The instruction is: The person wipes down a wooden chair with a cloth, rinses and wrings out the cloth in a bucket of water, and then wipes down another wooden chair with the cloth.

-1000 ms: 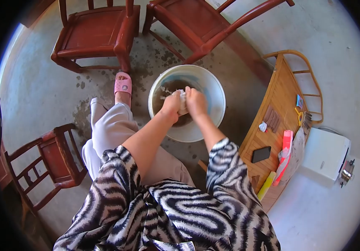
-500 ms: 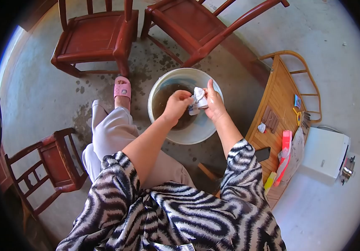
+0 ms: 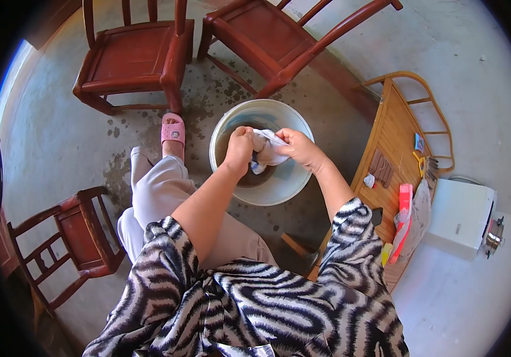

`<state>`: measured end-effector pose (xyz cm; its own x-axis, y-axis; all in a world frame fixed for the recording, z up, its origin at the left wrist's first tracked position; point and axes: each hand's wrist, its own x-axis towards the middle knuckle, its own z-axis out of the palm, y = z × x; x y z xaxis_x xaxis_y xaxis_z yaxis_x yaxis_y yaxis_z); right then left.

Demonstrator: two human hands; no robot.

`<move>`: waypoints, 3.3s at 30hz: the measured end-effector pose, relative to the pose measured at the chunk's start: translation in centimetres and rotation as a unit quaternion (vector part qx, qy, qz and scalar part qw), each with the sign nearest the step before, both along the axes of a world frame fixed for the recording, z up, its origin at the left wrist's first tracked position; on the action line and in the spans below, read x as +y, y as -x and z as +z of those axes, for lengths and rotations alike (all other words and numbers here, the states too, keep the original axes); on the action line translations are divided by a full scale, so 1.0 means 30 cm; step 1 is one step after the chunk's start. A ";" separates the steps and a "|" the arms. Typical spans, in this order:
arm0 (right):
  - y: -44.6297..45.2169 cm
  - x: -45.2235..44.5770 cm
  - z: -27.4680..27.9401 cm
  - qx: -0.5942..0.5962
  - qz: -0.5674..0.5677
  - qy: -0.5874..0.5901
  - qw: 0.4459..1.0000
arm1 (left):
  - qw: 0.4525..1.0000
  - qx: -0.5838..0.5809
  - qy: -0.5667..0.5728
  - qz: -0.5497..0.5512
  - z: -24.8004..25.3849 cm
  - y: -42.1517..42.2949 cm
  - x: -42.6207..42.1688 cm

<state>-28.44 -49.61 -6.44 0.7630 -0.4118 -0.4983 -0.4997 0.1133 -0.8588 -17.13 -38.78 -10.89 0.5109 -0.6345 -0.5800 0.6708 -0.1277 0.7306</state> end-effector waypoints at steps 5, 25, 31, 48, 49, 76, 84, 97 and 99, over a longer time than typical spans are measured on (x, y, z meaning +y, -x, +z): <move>0.007 -0.067 -0.046 0.166 0.126 0.297 0.932 | 0.992 0.110 0.062 -0.002 -0.013 -0.040 0.005; 0.044 -0.120 -0.012 0.001 -0.075 0.035 0.997 | 0.993 -0.064 -0.029 -0.092 -0.018 -0.113 0.035; 0.019 -0.121 0.074 0.093 -0.008 0.165 0.982 | 0.997 -0.071 -0.019 -0.012 -0.051 -0.111 0.031; -0.020 0.172 0.201 -0.014 0.080 0.412 0.908 | 0.964 0.258 -0.058 0.002 -0.009 -0.026 -0.007; -0.015 0.212 0.192 -0.031 0.136 0.440 0.887 | 0.944 0.326 0.039 0.014 0.000 -0.020 0.000; 0.013 -0.045 0.023 -0.244 -0.251 -0.201 0.915 | 0.913 0.341 0.214 -0.056 0.026 -0.066 0.029; 0.010 -0.017 0.080 -0.265 -0.212 -0.181 0.923 | 0.949 0.248 0.195 -0.015 -0.006 -0.056 0.035; 0.062 -0.075 0.016 -0.170 -0.118 -0.062 0.976 | 0.948 0.241 0.203 0.040 0.048 -0.076 0.036; 0.038 -0.054 0.048 -0.138 -0.117 -0.022 0.983 | 0.961 0.187 0.200 0.041 0.053 -0.072 0.034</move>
<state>-29.58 -51.22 -5.02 0.7588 -0.5747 -0.3065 -0.2034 0.2380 -0.9497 -14.98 -37.74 -9.30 0.3713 -0.8111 -0.4519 0.8922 0.1769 0.4155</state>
